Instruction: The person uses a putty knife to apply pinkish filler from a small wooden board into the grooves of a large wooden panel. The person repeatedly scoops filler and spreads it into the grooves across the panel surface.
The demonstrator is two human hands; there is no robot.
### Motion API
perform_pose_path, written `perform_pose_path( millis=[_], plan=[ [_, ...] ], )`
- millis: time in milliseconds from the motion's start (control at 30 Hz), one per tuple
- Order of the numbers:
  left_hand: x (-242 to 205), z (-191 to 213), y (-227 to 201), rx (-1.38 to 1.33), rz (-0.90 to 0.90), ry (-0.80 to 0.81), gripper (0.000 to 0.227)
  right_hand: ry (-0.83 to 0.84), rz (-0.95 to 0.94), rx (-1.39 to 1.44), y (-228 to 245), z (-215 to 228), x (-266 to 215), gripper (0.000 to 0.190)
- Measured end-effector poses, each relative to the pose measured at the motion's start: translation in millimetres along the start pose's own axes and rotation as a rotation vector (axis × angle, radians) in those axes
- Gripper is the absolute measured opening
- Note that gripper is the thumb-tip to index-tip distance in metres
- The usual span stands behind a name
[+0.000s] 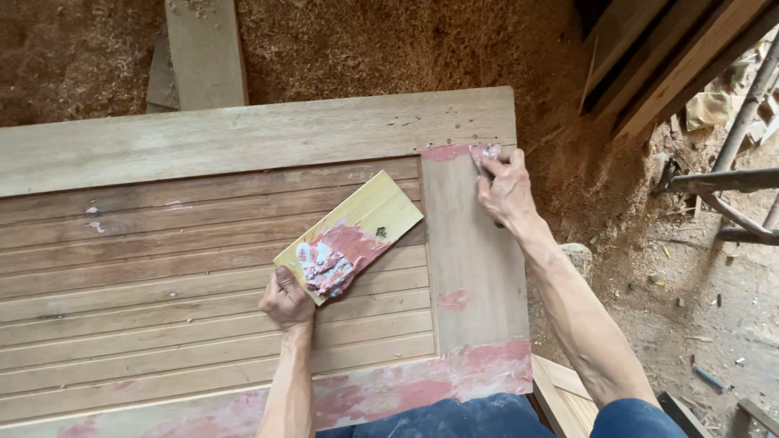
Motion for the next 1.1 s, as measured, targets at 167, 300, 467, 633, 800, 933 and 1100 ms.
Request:
perform_pose_path(
  millis=[167,300,467,633,800,933,1100],
  plan=[
    [-2,2,-2,-0.013,0.006,0.01,0.059,-0.001,-0.079,-0.007,-17,10,-3,0.037],
    [-3,4,-6,-0.018,-0.007,0.0,0.058,0.029,-0.042,-0.073,-24,14,-5,0.034],
    [-3,-1,-4,0.006,-0.031,-0.009,0.059,0.026,-0.091,-0.062,-35,20,-8,0.032],
    [0,-3,3,0.031,-0.024,-0.015,0.059,0.176,-0.345,0.029,-36,18,-7,0.036],
    [-5,1,4,0.018,-0.027,-0.013,0.055,0.158,-0.349,0.049,-15,22,0,0.033],
    [-2,-1,3,0.025,-0.034,-0.027,0.054,0.12,-0.197,0.029,9,8,11,0.039],
    [-2,-3,6,0.021,-0.012,-0.021,0.053,0.026,-0.065,0.093,38,-42,17,0.043]
  ],
)
Point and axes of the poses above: each hand's wrist, its own x-axis towards the middle knuckle, its own z-axis out of the back of the hand, y = z × x, the point moved 6 cm from there along x, towards the middle knuckle, and after that the axes turned 11 degrees about z, right-handed, at the moved point
